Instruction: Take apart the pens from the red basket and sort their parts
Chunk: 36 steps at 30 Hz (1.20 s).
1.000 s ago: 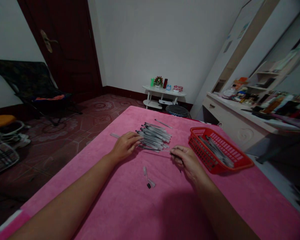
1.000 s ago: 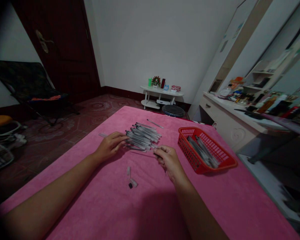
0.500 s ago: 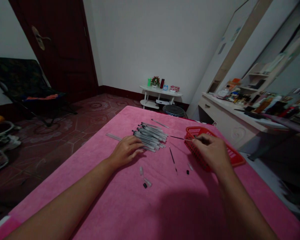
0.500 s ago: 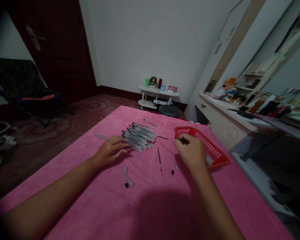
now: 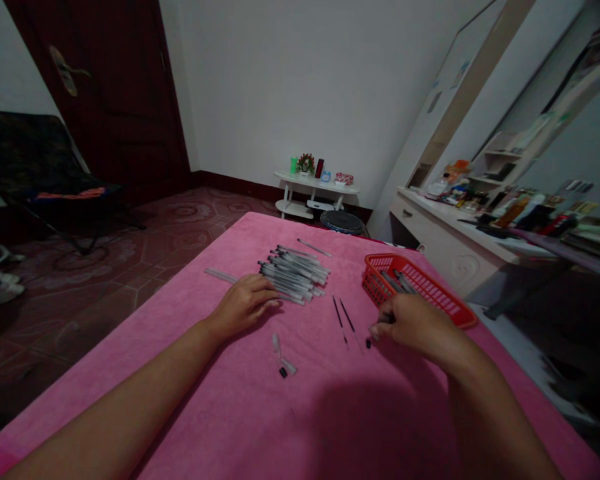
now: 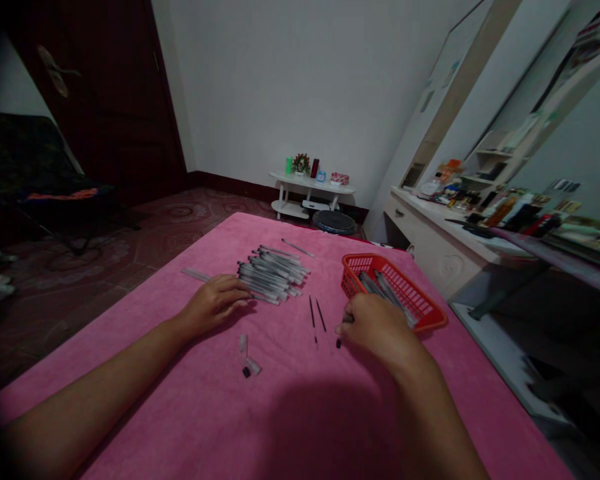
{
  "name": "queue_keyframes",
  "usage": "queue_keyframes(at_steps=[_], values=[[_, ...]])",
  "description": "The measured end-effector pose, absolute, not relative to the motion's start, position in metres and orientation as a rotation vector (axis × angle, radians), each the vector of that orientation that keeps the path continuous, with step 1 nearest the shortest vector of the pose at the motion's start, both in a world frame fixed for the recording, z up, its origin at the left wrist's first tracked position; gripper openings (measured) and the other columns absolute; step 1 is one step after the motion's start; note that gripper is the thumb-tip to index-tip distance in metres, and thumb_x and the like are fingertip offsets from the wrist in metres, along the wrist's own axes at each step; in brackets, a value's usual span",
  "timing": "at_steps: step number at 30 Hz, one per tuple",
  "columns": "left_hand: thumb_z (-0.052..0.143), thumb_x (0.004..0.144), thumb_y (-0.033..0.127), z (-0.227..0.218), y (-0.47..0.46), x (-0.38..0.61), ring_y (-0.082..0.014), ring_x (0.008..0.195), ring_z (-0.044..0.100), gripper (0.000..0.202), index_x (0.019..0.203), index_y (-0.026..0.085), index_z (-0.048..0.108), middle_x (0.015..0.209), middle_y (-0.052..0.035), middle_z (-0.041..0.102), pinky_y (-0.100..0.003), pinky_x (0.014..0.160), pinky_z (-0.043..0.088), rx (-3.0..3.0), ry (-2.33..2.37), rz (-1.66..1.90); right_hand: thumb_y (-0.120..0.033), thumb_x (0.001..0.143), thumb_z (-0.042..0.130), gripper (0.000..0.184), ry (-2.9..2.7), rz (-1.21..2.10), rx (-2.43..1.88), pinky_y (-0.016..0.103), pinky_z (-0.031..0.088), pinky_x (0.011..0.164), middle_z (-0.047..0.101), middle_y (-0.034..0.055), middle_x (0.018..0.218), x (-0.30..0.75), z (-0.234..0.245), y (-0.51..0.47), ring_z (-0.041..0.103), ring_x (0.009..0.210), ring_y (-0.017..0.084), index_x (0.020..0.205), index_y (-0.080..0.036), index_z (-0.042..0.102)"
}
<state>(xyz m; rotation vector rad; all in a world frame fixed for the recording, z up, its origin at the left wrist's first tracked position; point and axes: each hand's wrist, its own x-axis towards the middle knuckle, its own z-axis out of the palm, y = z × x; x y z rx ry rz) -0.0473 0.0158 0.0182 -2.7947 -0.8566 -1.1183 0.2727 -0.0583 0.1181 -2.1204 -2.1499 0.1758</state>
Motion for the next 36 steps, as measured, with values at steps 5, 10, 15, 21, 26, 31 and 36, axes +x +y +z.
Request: queue_keyframes(at_steps=[5,10,15,21,26,31,36], values=[[0.051,0.092,0.032,0.017,0.016,-0.046,-0.0175,0.086,0.061,0.023,0.098,0.02,0.07,0.091,-0.0082,0.069,-0.033,0.08,0.045,-2.833,-0.852,-1.094,-0.031,0.071,0.067,0.017,-1.994,0.132,-1.827,0.028,0.027,0.047,0.064,0.0055,0.057,0.276,0.122,-0.051,0.052,0.049,0.016,0.059,-0.021,0.07],[0.052,0.092,0.032,0.013,0.017,-0.046,-0.0172,0.085,0.061,0.022,0.097,0.02,0.07,0.09,-0.0081,0.069,-0.032,0.079,0.046,-2.837,-0.858,-1.1,-0.022,0.07,0.064,0.016,-1.972,0.347,-1.677,0.027,0.028,0.05,0.063,0.004,0.055,0.251,0.103,-0.047,0.052,0.05,0.015,0.055,-0.02,0.066],[0.053,0.091,0.029,0.012,0.017,-0.046,-0.0167,0.083,0.06,0.019,0.095,0.02,0.069,0.088,-0.0076,0.068,-0.032,0.077,0.046,-2.835,-0.873,-1.114,-0.013,0.072,0.058,0.014,-2.192,0.548,-1.69,0.026,0.034,0.057,0.066,0.0056,0.066,0.2,0.073,-0.06,0.056,0.061,0.015,0.063,-0.017,0.067],[0.055,0.091,0.028,0.01,0.016,-0.045,-0.0164,0.083,0.059,0.018,0.095,0.019,0.069,0.088,-0.0072,0.068,-0.031,0.076,0.045,-2.86,-0.875,-1.134,-0.009,0.073,0.057,0.014,-2.217,0.787,-1.546,0.024,0.042,0.064,0.065,0.0079,0.085,0.162,0.058,-0.073,0.059,0.071,0.015,0.077,-0.014,0.069],[0.055,0.091,0.026,0.009,0.016,-0.045,-0.0165,0.085,0.058,0.018,0.1,0.02,0.069,0.091,-0.0066,0.068,-0.029,0.074,0.045,-2.935,-0.803,-1.11,-0.012,0.075,0.057,0.025,-2.094,1.077,-1.325,0.021,0.047,0.071,0.068,0.0071,0.098,0.172,0.07,-0.067,0.064,0.083,0.014,0.099,-0.015,0.066],[0.053,0.091,0.025,0.008,0.016,-0.043,-0.0172,0.088,0.058,0.019,0.101,0.019,0.069,0.094,-0.0076,0.068,-0.029,0.075,0.045,-2.964,-0.83,-1.082,-0.018,0.078,0.059,0.025,-2.183,0.177,-2.082,0.029,0.043,0.074,0.068,0.0114,0.102,0.224,0.09,-0.052,0.064,0.091,0.023,0.101,-0.018,0.068],[0.052,0.092,0.024,0.005,0.016,-0.042,-0.0172,0.089,0.059,0.02,0.102,0.02,0.069,0.094,-0.0077,0.067,-0.029,0.076,0.046,-2.969,-0.842,-1.096,-0.032,0.064,0.078,0.048,-2.339,0.266,-2.367,0.029,0.04,0.067,0.068,0.0107,0.1,0.26,0.089,-0.046,0.064,0.089,0.026,0.108,-0.018,0.066]])
